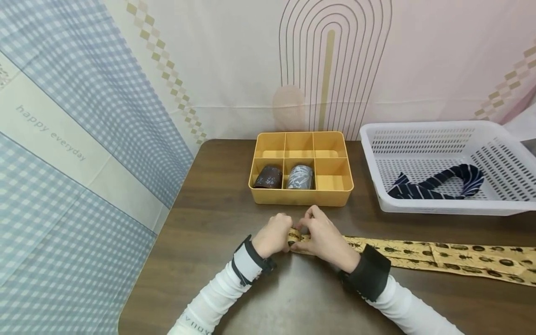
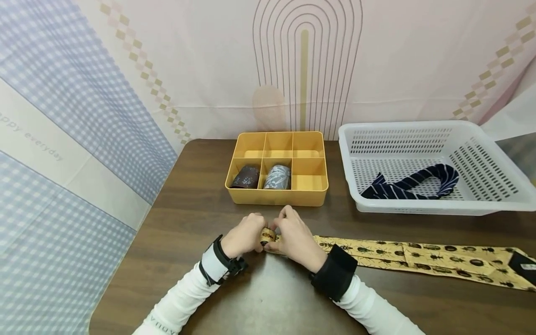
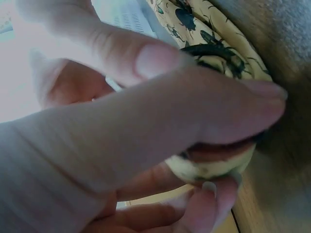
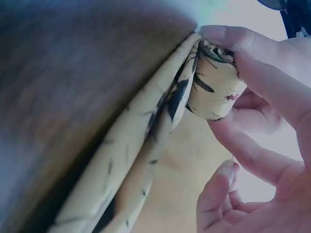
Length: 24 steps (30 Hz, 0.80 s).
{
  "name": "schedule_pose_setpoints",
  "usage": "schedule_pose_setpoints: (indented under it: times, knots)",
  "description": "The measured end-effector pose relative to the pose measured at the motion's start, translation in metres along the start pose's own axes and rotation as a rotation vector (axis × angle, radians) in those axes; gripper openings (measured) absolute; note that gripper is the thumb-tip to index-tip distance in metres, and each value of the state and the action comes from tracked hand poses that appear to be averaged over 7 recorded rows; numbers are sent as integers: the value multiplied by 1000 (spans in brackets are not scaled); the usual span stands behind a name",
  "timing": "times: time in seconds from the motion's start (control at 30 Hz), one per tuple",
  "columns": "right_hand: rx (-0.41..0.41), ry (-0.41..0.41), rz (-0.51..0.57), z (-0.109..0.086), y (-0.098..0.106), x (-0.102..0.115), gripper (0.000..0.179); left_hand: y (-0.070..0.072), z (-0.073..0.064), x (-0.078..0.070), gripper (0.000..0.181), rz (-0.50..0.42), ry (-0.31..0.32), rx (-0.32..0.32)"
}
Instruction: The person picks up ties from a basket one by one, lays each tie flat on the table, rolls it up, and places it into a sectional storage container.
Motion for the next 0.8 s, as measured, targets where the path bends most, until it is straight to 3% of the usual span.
schedule_pose_setpoints:
  times: [0.27, 0.63, 0.8]
  knots:
    - [39, -68, -6, -3, 3, -2, 28, 0, 2, 3, 30, -69, 3, 59]
    - [100, -132, 5, -5, 2, -14, 34, -5, 10, 0, 34, -165, -198, 44]
    - [124, -135, 10, -4, 1, -16, 37, -9, 11, 0, 33, -178, -210, 25]
Point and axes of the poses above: each hand's wrist, its own z-axis towards the middle knuckle, its own y-axis out of the back of the hand, x = y × z, the point moved 4 cm from there along z, towards the middle knuckle, and after that the axes turned 5 degrees about x, right-handed, at the moved point
